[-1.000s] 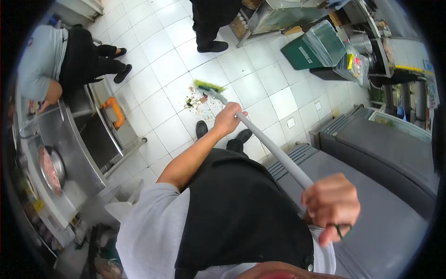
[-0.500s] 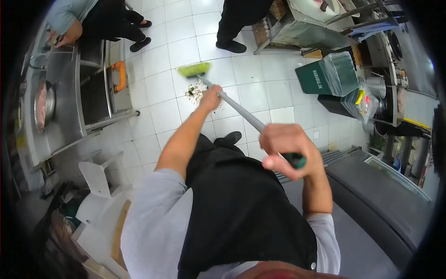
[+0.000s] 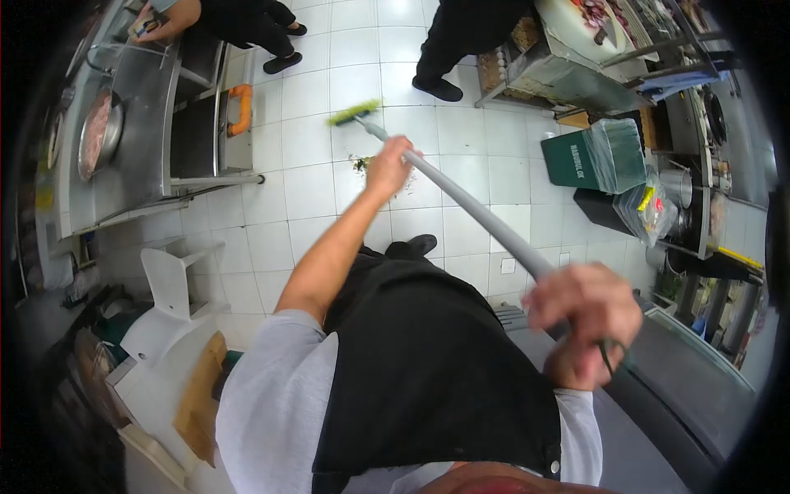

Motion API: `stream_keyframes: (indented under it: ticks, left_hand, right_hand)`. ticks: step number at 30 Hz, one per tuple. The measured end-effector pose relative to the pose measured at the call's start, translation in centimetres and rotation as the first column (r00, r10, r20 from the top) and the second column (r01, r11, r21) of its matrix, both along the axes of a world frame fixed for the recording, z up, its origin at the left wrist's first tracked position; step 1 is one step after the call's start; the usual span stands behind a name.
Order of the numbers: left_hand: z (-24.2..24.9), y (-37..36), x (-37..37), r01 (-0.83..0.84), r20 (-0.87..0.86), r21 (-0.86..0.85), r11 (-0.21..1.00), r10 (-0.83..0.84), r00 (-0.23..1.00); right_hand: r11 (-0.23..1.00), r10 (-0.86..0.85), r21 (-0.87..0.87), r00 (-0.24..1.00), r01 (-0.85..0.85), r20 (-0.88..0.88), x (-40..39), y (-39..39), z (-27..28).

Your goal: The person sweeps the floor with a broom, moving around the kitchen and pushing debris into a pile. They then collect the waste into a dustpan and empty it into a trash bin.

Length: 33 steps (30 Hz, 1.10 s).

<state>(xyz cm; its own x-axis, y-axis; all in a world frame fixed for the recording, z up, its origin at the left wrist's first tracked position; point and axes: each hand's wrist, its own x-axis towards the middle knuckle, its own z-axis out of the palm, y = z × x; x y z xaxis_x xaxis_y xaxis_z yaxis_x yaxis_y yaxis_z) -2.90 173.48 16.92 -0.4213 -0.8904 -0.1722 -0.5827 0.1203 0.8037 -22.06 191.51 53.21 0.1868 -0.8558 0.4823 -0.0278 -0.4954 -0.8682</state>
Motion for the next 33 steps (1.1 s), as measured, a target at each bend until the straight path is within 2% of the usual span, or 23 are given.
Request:
stream_keyframes:
  ticks: [1,2,3,5,8,9,10,11,12,13,14,15,16,19,20,23,25,28,30,31,32,33]
  left_hand:
    - [-2.6,-2.7,1.8,-0.025,0.026,-0.027,0.999,0.025,0.999]
    - [-4.9,-5.1,3.8,-0.056,0.127,-0.09,0.994,0.067,0.99]
    - [-7.5,-7.2,6.1,-0.075,0.224,-0.155,0.985,0.109,0.968]
    - [-13.8,-10.3,11.4,-0.059,0.297,-0.115,0.992,0.091,0.951]
    - [-15.5,-9.8,14.8,0.047,0.469,0.127,0.991,-0.101,0.877]
    - [-17.8,-8.5,15.3,0.105,0.363,0.087,0.991,-0.13,0.923]
    - [-20.1,-6.9,15.0,0.158,0.25,0.039,0.987,-0.162,0.955]
    - [-20.6,-5.0,13.9,0.25,0.132,0.004,0.968,-0.249,0.959]
    - [-17.4,-2.4,12.6,0.275,-0.036,-0.051,0.96,-0.277,0.96]
    - [-15.7,0.2,11.4,0.268,-0.087,-0.032,0.963,-0.27,0.959]
    - [-13.9,2.3,10.1,0.281,-0.061,0.049,0.958,-0.278,0.959]
    - [-12.2,4.2,8.5,0.245,0.005,0.142,0.959,-0.248,0.969]
    - [-13.6,6.1,7.1,0.24,-0.031,0.145,0.96,-0.238,0.971]
    - [-8.7,7.9,5.5,0.301,-0.101,0.083,0.95,-0.292,0.951]
    - [-7.1,8.0,5.5,0.318,-0.138,0.047,0.947,-0.309,0.941]
    - [-2.1,7.7,6.3,0.351,-0.179,-0.042,0.936,-0.352,0.919]
    - [0.7,8.0,7.5,0.371,-0.138,-0.071,0.926,-0.377,0.916]
    - [0.9,8.5,11.3,0.297,-0.147,-0.18,0.938,-0.324,0.935]
    - [1.4,8.9,14.4,0.146,-0.085,-0.126,0.981,-0.157,0.984]
    - [-0.1,8.9,16.2,0.109,-0.046,-0.157,0.982,-0.117,0.992]
    - [-1.5,9.0,17.7,0.006,-0.004,-0.13,0.991,-0.006,1.0]
    - [-3.5,9.1,18.8,-0.048,0.151,-0.045,0.998,0.055,0.987]
  right_hand:
    - [0.993,-0.109,0.057,0.994,0.108,0.019,1.7,-1.0,-1.7]
    - [0.967,-0.199,0.155,0.98,0.201,-0.027,3.0,-2.3,-4.2]
    - [0.963,-0.178,0.194,0.981,0.188,-0.071,4.7,-4.6,-7.2]
    - [0.957,-0.085,0.263,0.987,0.119,-0.138,7.8,-7.9,-13.0]
    - [0.938,0.098,0.346,0.963,-0.006,-0.251,9.5,-8.8,-12.7]
    - [0.923,0.152,0.384,0.945,-0.031,-0.29,9.9,-8.1,-11.2]
    - [0.943,0.07,0.332,0.958,0.027,-0.277,10.4,-7.2,-9.8]
    - [0.943,0.077,0.331,0.955,0.023,-0.285,10.6,-6.5,-8.0]
    - [0.944,0.087,0.331,0.952,0.016,-0.292,10.5,-5.8,-6.2]
    - [0.93,0.134,0.368,0.945,-0.015,-0.3,10.5,-5.2,-4.3]
    - [0.913,0.179,0.405,0.935,-0.043,-0.306,10.4,-4.6,-2.6]
    - [0.913,0.132,0.407,0.95,-0.005,-0.284,10.6,-4.0,-1.2]
    - [0.911,0.083,0.41,0.961,0.034,-0.263,11.0,-3.4,0.0]
    - [0.896,-0.122,0.402,0.974,0.191,-0.19,11.9,-1.3,2.8]
    - [0.924,-0.137,0.335,0.977,0.185,-0.161,11.2,-0.4,3.0]
    - [0.98,0.0,0.195,0.984,0.035,-0.178,8.3,1.5,5.6]
    - [0.967,0.203,0.188,0.964,-0.17,-0.174,7.7,1.4,7.5]
    - [0.874,0.48,0.177,0.861,-0.452,-0.168,6.5,-0.4,8.4]
    - [0.775,0.625,0.198,0.775,-0.6,-0.097,6.1,-2.4,6.4]
    - [0.763,0.633,0.214,0.772,-0.61,-0.055,6.1,-3.0,4.3]
    - [0.753,0.636,0.227,0.771,-0.617,-0.015,6.1,-3.5,2.0]
    - [0.789,0.556,0.338,0.83,-0.513,-0.039,6.5,-3.9,0.1]
